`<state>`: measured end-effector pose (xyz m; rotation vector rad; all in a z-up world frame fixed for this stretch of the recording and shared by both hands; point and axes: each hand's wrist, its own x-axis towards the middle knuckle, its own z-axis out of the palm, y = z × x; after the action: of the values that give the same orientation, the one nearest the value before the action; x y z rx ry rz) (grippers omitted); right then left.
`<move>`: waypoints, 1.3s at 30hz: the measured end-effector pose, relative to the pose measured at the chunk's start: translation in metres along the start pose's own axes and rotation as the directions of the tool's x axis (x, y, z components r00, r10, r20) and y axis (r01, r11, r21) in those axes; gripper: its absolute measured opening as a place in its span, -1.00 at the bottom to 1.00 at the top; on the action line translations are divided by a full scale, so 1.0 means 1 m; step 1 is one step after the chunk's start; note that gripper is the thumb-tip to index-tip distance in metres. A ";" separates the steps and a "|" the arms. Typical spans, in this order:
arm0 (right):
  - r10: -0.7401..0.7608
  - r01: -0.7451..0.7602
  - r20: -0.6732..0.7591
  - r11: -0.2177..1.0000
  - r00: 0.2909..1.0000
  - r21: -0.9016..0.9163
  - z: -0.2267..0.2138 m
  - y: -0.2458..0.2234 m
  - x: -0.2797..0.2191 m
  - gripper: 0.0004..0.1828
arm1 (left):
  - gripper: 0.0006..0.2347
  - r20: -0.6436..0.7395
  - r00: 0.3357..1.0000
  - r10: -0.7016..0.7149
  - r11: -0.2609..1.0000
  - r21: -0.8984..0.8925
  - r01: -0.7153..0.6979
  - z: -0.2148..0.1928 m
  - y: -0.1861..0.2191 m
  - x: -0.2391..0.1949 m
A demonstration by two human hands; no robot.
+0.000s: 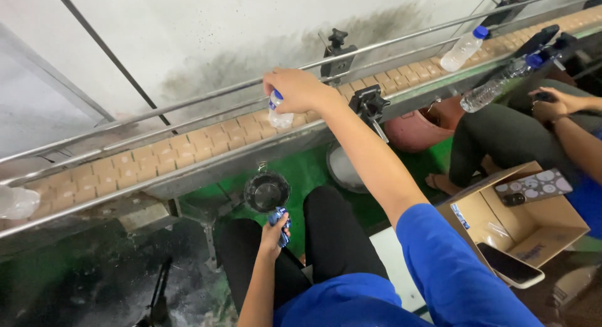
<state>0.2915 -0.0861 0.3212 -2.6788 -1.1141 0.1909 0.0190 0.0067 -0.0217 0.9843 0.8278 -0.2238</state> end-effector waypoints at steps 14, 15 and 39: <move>0.120 -0.117 0.175 0.993 0.977 -0.028 -0.018 0.054 -0.017 -0.42 | -0.80 0.032 0.999 0.036 0.999 0.036 -0.037 -0.003 0.006 -0.015; 0.223 -0.224 0.234 0.974 0.946 -0.023 -0.031 0.042 -0.028 -0.42 | -0.82 0.079 0.997 -0.012 0.999 0.047 0.008 -0.007 0.004 -0.015; 0.277 -0.360 0.340 0.022 0.899 0.933 0.330 -0.045 -0.185 -0.54 | -0.78 0.017 0.979 0.204 0.970 -0.140 -0.200 -0.009 -0.013 -0.012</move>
<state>0.0622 -0.1332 0.0206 -1.4895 -0.0638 0.7987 -0.0007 0.0044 -0.0240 0.9258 0.6997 -0.0066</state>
